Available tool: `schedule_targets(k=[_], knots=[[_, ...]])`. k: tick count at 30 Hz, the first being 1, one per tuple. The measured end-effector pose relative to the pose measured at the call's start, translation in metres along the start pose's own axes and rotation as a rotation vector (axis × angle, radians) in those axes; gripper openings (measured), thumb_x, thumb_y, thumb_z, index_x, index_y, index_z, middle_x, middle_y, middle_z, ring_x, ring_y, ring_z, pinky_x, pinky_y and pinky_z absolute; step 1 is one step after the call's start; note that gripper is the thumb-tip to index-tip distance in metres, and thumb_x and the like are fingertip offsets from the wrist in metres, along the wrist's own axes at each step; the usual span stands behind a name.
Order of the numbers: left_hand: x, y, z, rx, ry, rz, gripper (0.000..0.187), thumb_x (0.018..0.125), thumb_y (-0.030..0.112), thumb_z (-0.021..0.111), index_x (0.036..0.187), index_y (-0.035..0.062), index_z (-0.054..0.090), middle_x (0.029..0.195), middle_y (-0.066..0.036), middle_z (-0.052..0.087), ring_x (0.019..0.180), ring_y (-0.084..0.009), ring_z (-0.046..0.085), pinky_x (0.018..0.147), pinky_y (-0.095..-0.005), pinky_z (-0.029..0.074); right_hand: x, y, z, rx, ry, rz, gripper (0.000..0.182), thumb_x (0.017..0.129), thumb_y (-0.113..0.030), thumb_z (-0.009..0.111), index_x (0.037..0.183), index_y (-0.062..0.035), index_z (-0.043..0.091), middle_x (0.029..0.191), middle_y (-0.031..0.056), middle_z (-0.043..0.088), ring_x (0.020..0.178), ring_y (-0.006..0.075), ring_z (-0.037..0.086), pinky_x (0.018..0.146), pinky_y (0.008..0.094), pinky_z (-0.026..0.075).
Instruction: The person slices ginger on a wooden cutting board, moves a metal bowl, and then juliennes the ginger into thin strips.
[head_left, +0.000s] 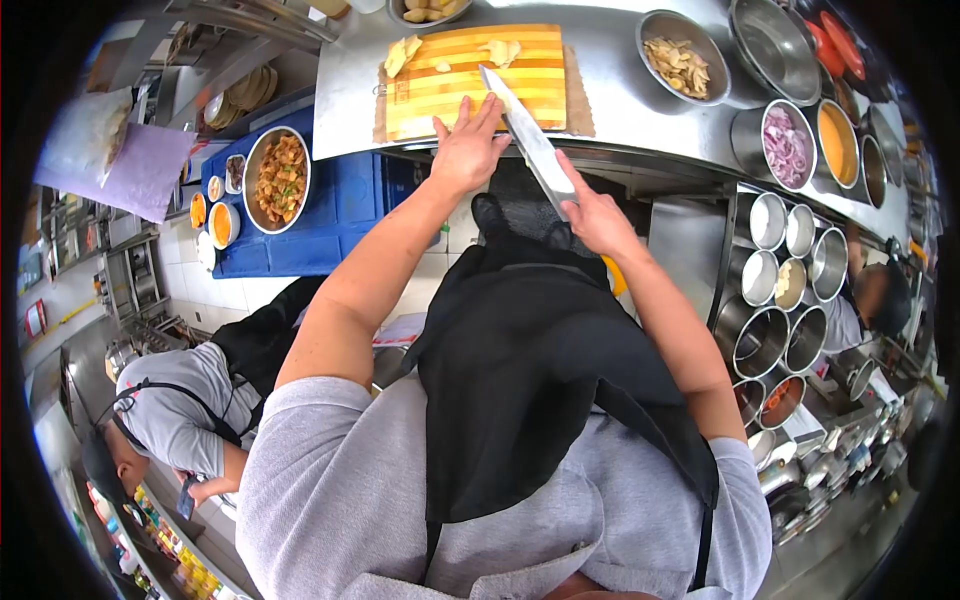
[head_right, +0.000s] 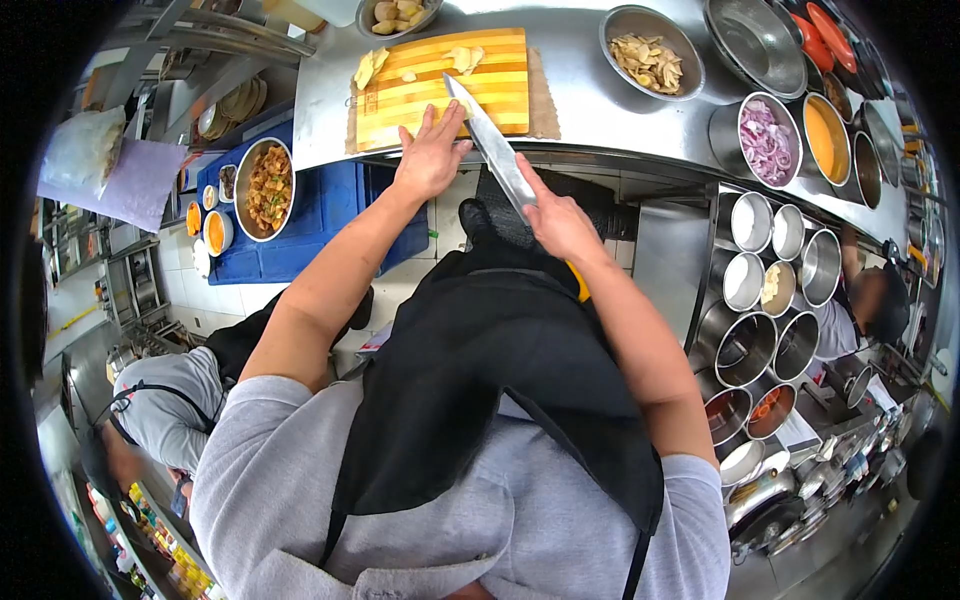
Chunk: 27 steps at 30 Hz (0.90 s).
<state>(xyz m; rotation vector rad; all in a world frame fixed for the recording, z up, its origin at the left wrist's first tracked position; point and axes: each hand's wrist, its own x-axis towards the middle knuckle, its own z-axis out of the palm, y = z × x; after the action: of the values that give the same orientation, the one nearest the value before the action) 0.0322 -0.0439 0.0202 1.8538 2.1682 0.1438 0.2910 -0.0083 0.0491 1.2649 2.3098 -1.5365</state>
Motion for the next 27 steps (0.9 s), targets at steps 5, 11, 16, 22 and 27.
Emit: schedule_targets(k=[5, 11, 16, 22, 27], knots=[[0.024, -0.007, -0.005, -0.177, 0.322, -0.052, 0.057, 0.09, 0.029, 0.075, 0.142, 0.0154, 0.058, 0.141, -0.009, 0.061, 0.133, -0.0349, 0.054, 0.106, -0.0629, 0.039, -0.009, -0.018, 0.012, -0.222, 0.129, 0.001, 0.083, 0.1, -0.017, 0.057, 0.166, -0.0335, 0.01, 0.089, 0.0331, 0.071, 0.086, 0.0533, 0.069, 0.079, 0.0618, 0.054], [0.042, -0.013, -0.021, -0.29, 0.222, -0.174, 0.045, 0.079, 0.029, 0.083, 0.12, 0.0173, 0.068, 0.118, -0.004, 0.07, 0.12, -0.0299, 0.059, 0.104, -0.0521, 0.039, -0.013, -0.031, 0.005, -0.3, 0.111, 0.011, 0.084, 0.1, -0.016, 0.056, 0.167, -0.0297, 0.008, 0.086, 0.0311, 0.071, 0.082, 0.0512, 0.069, 0.076, 0.0604, 0.055], [0.04, -0.041, -0.01, -0.423, 0.239, -0.037, 0.023, 0.078, 0.016, 0.085, 0.093, 0.0059, 0.071, 0.099, -0.009, 0.067, 0.093, -0.0276, 0.067, 0.084, -0.0399, 0.054, -0.013, -0.03, -0.001, -0.325, 0.104, -0.004, 0.082, 0.1, -0.014, 0.055, 0.167, -0.029, 0.01, 0.083, 0.0288, 0.071, 0.079, 0.052, 0.067, 0.073, 0.062, 0.052], [0.015, -0.037, -0.029, -0.507, 0.524, 0.085, 0.02, 0.076, -0.004, 0.074, 0.093, 0.005, 0.068, 0.098, -0.01, 0.065, 0.089, -0.0319, 0.067, 0.08, -0.0376, 0.056, -0.014, -0.012, 0.004, -0.294, 0.219, -0.024, 0.083, 0.099, -0.016, 0.055, 0.167, -0.032, 0.011, 0.086, 0.0278, 0.072, 0.082, 0.0479, 0.07, 0.074, 0.0581, 0.054], [0.001, -0.036, -0.042, -0.584, 0.635, 0.176, 0.028, 0.079, -0.011, 0.069, 0.102, 0.0027, 0.066, 0.106, -0.01, 0.07, 0.092, -0.0246, 0.07, 0.079, -0.0341, 0.058, -0.016, -0.001, -0.003, -0.207, 0.279, 0.067, 0.082, 0.099, -0.018, 0.056, 0.167, -0.0319, 0.012, 0.086, 0.0275, 0.071, 0.083, 0.0484, 0.069, 0.076, 0.0573, 0.053]])
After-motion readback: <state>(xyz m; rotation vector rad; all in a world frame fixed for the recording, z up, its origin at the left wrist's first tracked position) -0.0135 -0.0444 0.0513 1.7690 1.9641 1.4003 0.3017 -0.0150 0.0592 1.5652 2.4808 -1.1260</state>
